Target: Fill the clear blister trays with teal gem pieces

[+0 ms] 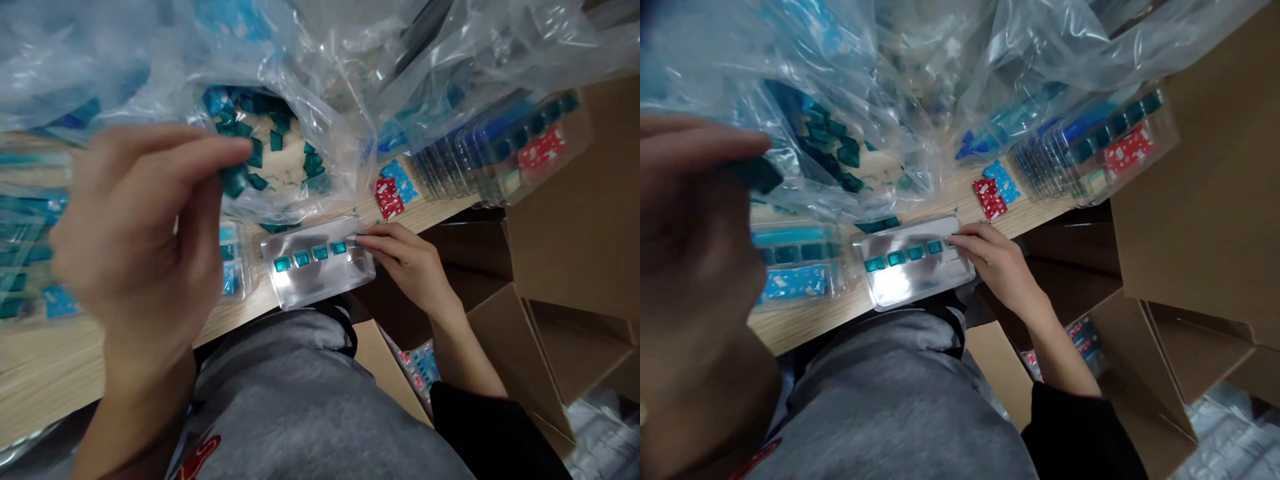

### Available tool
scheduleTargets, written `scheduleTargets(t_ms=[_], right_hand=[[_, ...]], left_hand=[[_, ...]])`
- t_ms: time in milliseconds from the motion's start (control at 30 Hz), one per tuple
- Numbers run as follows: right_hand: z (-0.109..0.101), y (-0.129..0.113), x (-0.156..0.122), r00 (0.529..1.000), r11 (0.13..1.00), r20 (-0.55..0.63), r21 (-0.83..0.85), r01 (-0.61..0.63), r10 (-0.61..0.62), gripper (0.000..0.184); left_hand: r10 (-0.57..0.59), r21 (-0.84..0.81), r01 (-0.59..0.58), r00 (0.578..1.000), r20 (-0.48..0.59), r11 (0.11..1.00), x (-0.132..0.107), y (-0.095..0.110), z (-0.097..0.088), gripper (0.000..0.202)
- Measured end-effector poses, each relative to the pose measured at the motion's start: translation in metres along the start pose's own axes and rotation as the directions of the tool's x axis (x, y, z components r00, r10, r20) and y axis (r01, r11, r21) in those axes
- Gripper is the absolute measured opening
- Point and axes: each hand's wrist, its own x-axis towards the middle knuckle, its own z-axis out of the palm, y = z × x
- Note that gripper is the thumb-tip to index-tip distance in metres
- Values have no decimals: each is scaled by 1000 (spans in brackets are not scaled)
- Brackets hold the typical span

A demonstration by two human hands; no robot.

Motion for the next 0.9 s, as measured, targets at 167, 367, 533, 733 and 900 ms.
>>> scheduleTargets(t_ms=[167,367,533,733,900], right_hand=[[-7,-5,10,985,988,140,-100,117,-103,27],[-9,5,13,968,984,200,-53,167,-154,29],[-3,6,13,958,970,218,-113,214,-186,33],[5,11,10,980,978,127,-128,167,-151,24],[4,11,0,999,993,-13,-110,41,-43,32]], left_hand=[[34,238,-61,992,119,969,32,-4,10,43],[180,70,-197,962,204,978,-30,6,11,35],[314,32,-378,811,493,925,-67,1,44,26],[231,109,-380,740,632,919,-61,-1,54,19],[228,220,-458,736,638,862,-64,10,55,22]])
